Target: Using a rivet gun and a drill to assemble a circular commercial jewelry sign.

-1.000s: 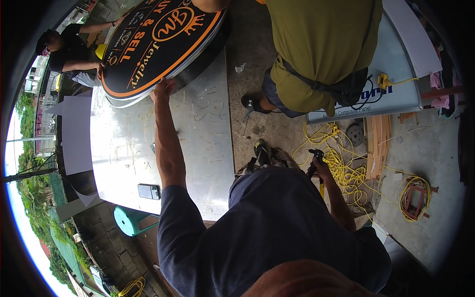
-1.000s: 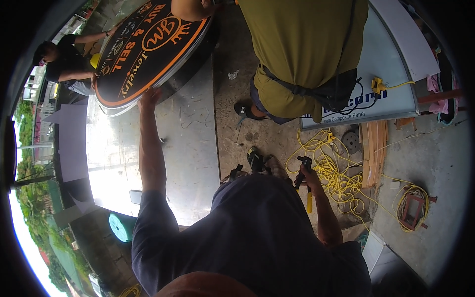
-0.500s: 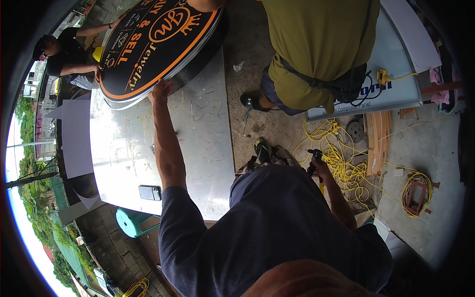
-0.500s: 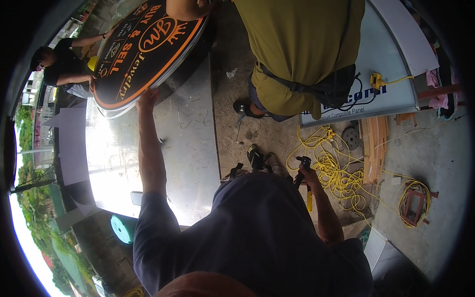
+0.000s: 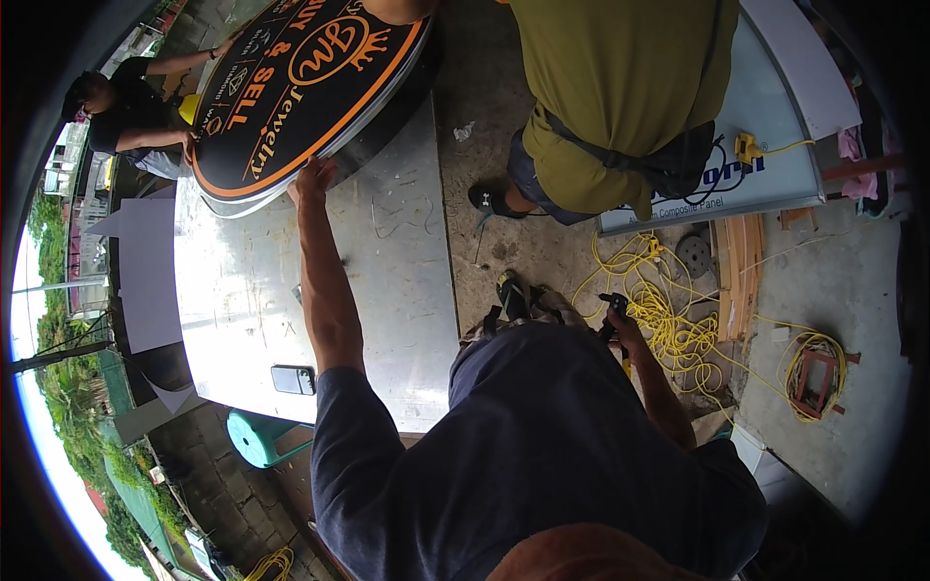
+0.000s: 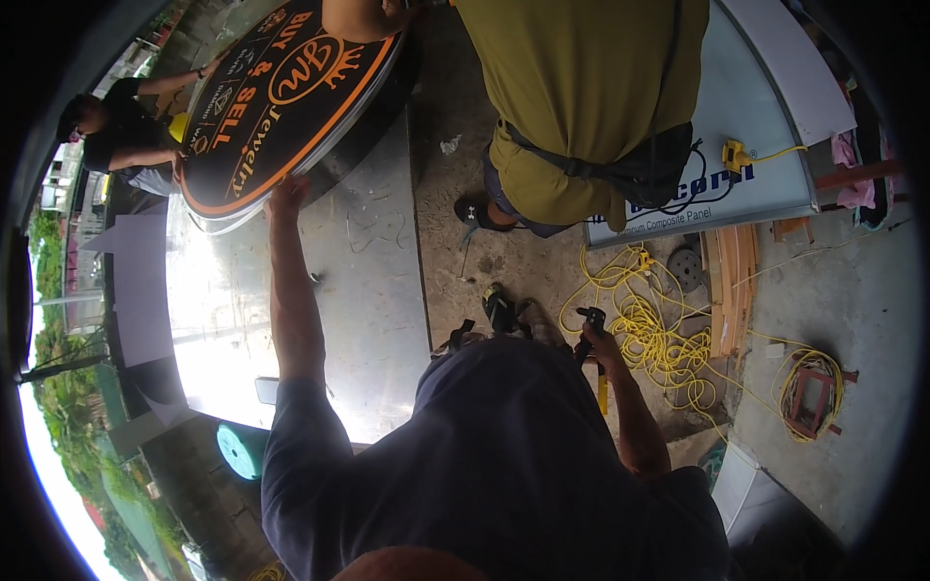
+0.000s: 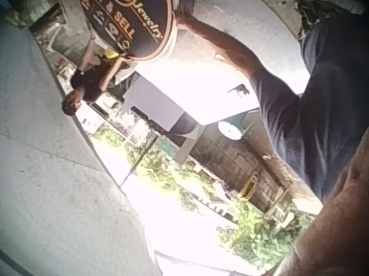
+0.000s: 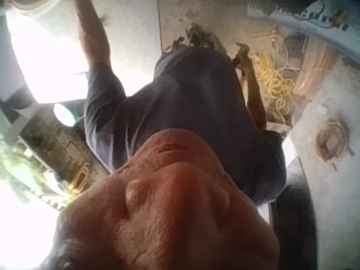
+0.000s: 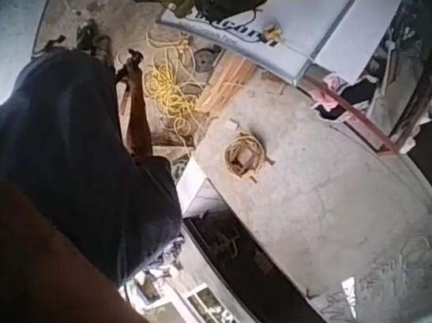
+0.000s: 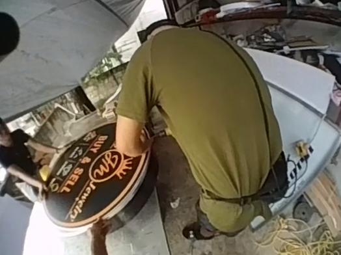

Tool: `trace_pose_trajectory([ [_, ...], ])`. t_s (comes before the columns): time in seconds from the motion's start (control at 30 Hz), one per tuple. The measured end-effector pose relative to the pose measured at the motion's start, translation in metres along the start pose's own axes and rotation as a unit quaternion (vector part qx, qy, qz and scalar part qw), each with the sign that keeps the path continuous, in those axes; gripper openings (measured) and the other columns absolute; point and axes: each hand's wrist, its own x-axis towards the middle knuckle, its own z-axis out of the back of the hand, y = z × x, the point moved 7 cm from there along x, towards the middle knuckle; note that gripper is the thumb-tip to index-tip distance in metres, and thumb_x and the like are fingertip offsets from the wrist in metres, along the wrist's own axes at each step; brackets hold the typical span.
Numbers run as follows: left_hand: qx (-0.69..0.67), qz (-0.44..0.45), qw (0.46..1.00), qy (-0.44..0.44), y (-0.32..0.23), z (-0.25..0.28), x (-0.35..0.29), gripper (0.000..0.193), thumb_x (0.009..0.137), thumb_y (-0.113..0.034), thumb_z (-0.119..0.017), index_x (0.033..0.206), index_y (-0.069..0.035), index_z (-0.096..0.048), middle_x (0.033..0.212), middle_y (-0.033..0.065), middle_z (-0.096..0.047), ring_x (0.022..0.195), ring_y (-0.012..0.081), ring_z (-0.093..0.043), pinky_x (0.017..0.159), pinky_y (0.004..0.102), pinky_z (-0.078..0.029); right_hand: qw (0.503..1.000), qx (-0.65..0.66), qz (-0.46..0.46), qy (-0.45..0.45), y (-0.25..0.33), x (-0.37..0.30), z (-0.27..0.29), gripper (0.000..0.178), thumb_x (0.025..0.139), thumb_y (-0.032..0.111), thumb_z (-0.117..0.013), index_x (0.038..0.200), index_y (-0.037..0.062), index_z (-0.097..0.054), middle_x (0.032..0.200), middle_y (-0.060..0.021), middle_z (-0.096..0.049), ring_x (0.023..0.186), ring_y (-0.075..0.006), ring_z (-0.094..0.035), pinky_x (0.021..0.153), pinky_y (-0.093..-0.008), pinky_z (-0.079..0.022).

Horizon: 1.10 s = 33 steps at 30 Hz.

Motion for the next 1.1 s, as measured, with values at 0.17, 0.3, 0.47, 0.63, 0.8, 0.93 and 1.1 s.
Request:
trace_pose_trajectory([
  [0.17, 0.031, -0.012, 0.999, 0.029, 0.002, 0.001, 0.008, 0.034, 0.091, -0.01, -0.066, 0.114, 0.012, -0.056, 0.097, 0.0238, -0.067, 0.082, 0.0331, -0.072, 0.068, 0.0377, -0.064, 1.0, 0.003, -0.003, -0.013, 0.003, -0.005, 0.001, 0.045, 0.091, 0.056, -0.064, 0.097, 0.0111, -0.063, 0.078, -0.0026, -0.068, 0.071, -0.0159, -0.068, 0.063, -0.0311, -0.054],
  [0.3, 0.037, 0.0, 0.999, 0.007, 0.002, 0.002, 0.005, 0.034, 0.091, -0.011, -0.066, 0.114, 0.012, -0.056, 0.098, 0.0232, -0.068, 0.082, 0.0326, -0.072, 0.068, 0.0373, -0.064, 1.0, 0.018, -0.005, -0.004, 0.0, -0.005, 0.001, 0.047, 0.09, 0.055, -0.065, 0.097, 0.0089, -0.062, 0.079, -0.0039, -0.067, 0.073, -0.0168, -0.069, 0.068, -0.0345, -0.057],
  [0.47, 0.003, 0.006, 1.0, 0.008, -0.002, -0.003, -0.005, 0.034, 0.091, -0.011, -0.066, 0.114, 0.012, -0.056, 0.098, 0.0228, -0.068, 0.082, 0.0331, -0.072, 0.068, 0.0373, -0.064, 0.999, 0.036, 0.001, -0.001, -0.012, -0.001, 0.004, 0.047, 0.091, 0.054, -0.065, 0.098, 0.0078, -0.061, 0.079, -0.0055, -0.066, 0.072, -0.0182, -0.07, 0.07, -0.0369, -0.06],
  [0.63, -0.011, 0.013, 1.0, -0.013, -0.001, -0.001, -0.005, 0.032, 0.09, -0.009, -0.066, 0.113, 0.011, -0.057, 0.098, 0.0228, -0.067, 0.083, 0.0335, -0.072, 0.067, 0.0379, -0.064, 0.999, 0.021, -0.025, -0.025, -0.028, 0.002, 0.012, 0.046, 0.091, 0.057, -0.063, 0.097, 0.0109, -0.062, 0.079, -0.0034, -0.068, 0.072, -0.0171, -0.069, 0.067, -0.0357, -0.057],
  [0.8, -0.01, 0.006, 1.0, 0.003, 0.0, -0.001, -0.001, 0.031, 0.089, -0.007, -0.066, 0.111, 0.013, -0.056, 0.097, 0.0231, -0.067, 0.083, 0.0338, -0.072, 0.067, 0.0378, -0.064, 0.999, 0.012, -0.024, -0.025, -0.037, 0.004, 0.017, 0.05, 0.089, 0.061, -0.062, 0.097, 0.0118, -0.062, 0.079, -0.0028, -0.068, 0.073, -0.0168, -0.069, 0.067, -0.0356, -0.056],
  [0.93, -0.009, 0.01, 1.0, -0.012, -0.001, 0.0, -0.004, 0.032, 0.089, -0.007, -0.067, 0.111, 0.014, -0.056, 0.097, 0.0234, -0.067, 0.083, 0.0338, -0.072, 0.068, 0.0378, -0.064, 0.999, 0.01, -0.032, -0.02, -0.047, 0.007, 0.021, 0.051, 0.088, 0.062, -0.063, 0.097, 0.012, -0.062, 0.08, -0.0027, -0.069, 0.074, -0.017, -0.069, 0.067, -0.0351, -0.055],
  [1.1, -0.009, 0.002, 1.0, 0.003, -0.003, -0.003, -0.006, 0.033, 0.088, -0.007, -0.066, 0.112, 0.013, -0.056, 0.098, 0.0232, -0.067, 0.083, 0.0335, -0.072, 0.069, 0.038, -0.064, 0.999, 0.025, -0.035, -0.029, -0.06, 0.011, 0.024, 0.049, 0.088, 0.061, -0.064, 0.094, 0.0124, -0.063, 0.078, -0.0012, -0.067, 0.072, -0.0162, -0.068, 0.066, -0.0348, -0.054],
])
